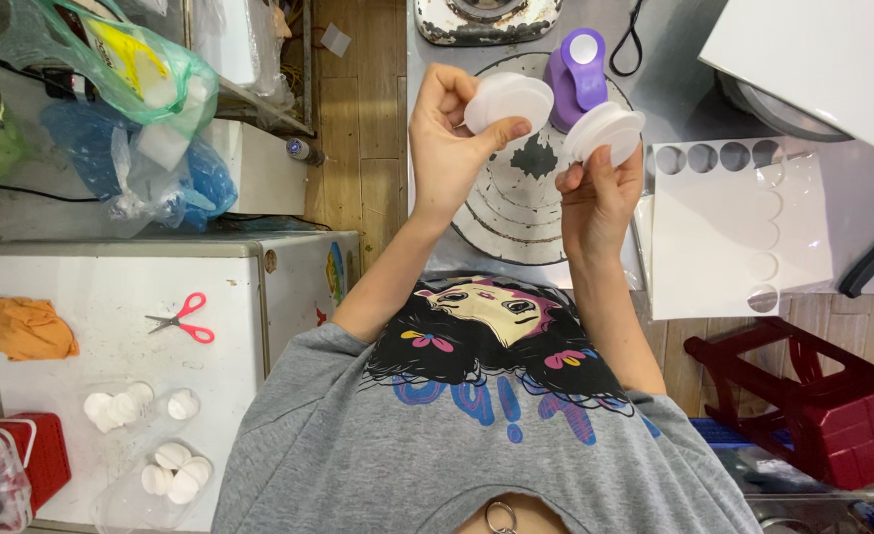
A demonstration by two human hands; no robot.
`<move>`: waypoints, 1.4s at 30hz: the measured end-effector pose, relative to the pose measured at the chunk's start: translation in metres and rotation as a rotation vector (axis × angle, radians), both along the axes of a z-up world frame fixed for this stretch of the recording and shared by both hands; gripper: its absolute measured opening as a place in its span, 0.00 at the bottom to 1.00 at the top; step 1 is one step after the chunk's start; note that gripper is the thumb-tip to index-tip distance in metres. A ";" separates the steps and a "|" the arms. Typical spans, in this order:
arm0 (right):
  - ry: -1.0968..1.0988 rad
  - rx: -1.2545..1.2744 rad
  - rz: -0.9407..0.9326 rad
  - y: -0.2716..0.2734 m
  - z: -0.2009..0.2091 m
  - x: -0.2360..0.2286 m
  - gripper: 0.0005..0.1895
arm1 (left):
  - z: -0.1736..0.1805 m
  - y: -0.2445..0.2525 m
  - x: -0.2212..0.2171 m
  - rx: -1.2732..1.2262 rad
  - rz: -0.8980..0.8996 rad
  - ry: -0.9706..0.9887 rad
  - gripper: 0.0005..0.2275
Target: The person uses a purple handheld hole punch to cut circular shapes from white sheets placed on a round tray. They remove the cut circles, trim edges with scissors, and place the pieces into a clear plastic container.
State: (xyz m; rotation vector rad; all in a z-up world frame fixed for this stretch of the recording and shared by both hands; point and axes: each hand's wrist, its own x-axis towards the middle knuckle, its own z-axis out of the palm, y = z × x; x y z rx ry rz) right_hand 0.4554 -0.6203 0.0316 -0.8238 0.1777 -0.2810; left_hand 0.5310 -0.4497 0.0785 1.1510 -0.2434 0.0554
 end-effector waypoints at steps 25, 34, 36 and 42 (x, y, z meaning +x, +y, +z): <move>0.044 -0.093 -0.020 0.007 0.006 0.004 0.15 | 0.000 -0.001 -0.015 0.273 -0.079 -0.074 0.09; 0.072 -0.092 -0.092 0.004 -0.001 0.003 0.13 | -0.008 -0.007 -0.009 0.113 -0.050 0.126 0.09; 0.055 -0.037 -0.120 0.001 -0.001 0.004 0.14 | -0.007 -0.003 -0.007 0.148 0.012 0.088 0.07; -0.007 -0.136 -0.073 0.005 -0.006 0.003 0.13 | 0.007 -0.004 -0.018 0.453 0.072 -0.195 0.08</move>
